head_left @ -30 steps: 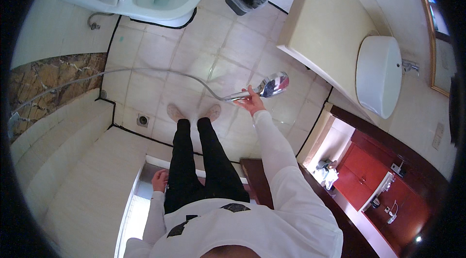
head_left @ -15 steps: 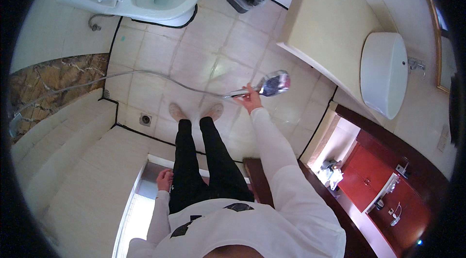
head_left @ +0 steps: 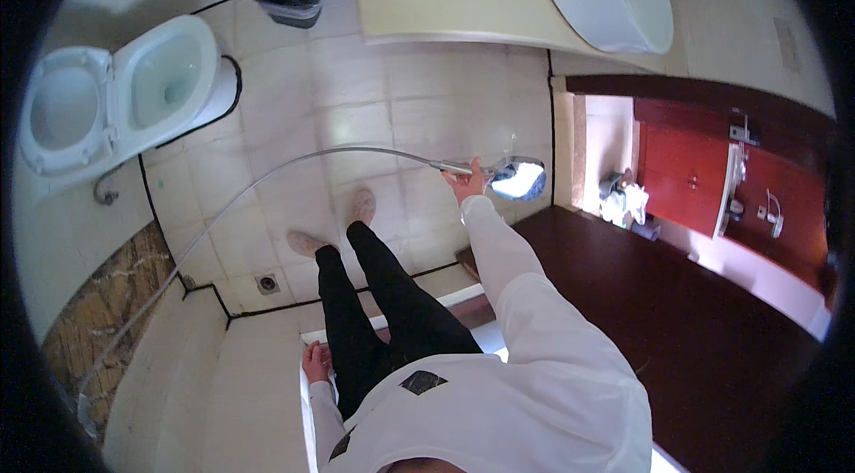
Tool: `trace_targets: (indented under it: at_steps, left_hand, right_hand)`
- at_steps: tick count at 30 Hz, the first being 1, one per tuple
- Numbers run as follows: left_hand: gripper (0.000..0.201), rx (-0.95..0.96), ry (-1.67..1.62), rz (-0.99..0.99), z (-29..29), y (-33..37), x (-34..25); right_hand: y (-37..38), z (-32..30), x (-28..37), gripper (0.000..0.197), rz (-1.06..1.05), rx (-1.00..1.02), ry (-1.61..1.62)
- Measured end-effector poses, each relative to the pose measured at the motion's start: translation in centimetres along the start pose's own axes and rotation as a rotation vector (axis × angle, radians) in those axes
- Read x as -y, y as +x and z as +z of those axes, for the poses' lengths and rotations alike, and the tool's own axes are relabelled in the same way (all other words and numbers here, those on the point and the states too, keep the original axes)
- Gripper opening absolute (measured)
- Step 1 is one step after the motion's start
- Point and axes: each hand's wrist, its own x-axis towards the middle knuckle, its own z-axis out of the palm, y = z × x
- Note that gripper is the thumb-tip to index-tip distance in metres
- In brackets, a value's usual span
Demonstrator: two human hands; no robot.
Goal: The person replaces a trash bag in a bin, then uses a handheld shower head to spray water on the bathroom floor, toilet, and sink area. The person moves between the living area and bathroom during the task.
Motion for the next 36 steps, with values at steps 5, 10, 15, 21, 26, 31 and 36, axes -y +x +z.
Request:
trace_targets:
  at_steps: [5,10,15,21,26,31,36]
  left_hand:
    - [0.021,-0.011,0.070,0.002,-0.5,-0.3,-2.8]
    - [0.022,-0.002,0.100,0.027,-1.2,0.6,-4.3]
    - [0.023,-0.005,0.186,0.039,-0.7,0.2,-6.6]
    - [0.024,0.139,0.359,0.095,1.6,1.3,-10.0]
    - [0.021,0.325,0.706,0.526,9.9,2.4,-12.7]
    - [0.032,0.581,1.176,1.294,20.8,-1.7,-14.6]
    - [0.046,0.730,1.388,1.624,25.7,-3.8,-13.3]
  right_hand:
    - [0.1,-7.9,-0.6,0.044,0.087,-0.112,0.260]
    - [-2.4,-7.8,-0.6,0.032,-0.058,-0.274,0.172]
    - [-2.7,-5.9,0.7,0.034,-0.084,-0.102,0.041]
    - [-6.7,-3.8,-0.3,0.020,0.034,0.064,0.146]
    - [-10.5,-3.6,-3.2,0.038,0.120,0.179,0.273]
    - [-15.2,-4.3,-5.7,0.056,0.123,0.276,0.335]
    - [-19.1,-5.1,-6.5,0.065,0.107,0.340,0.340]
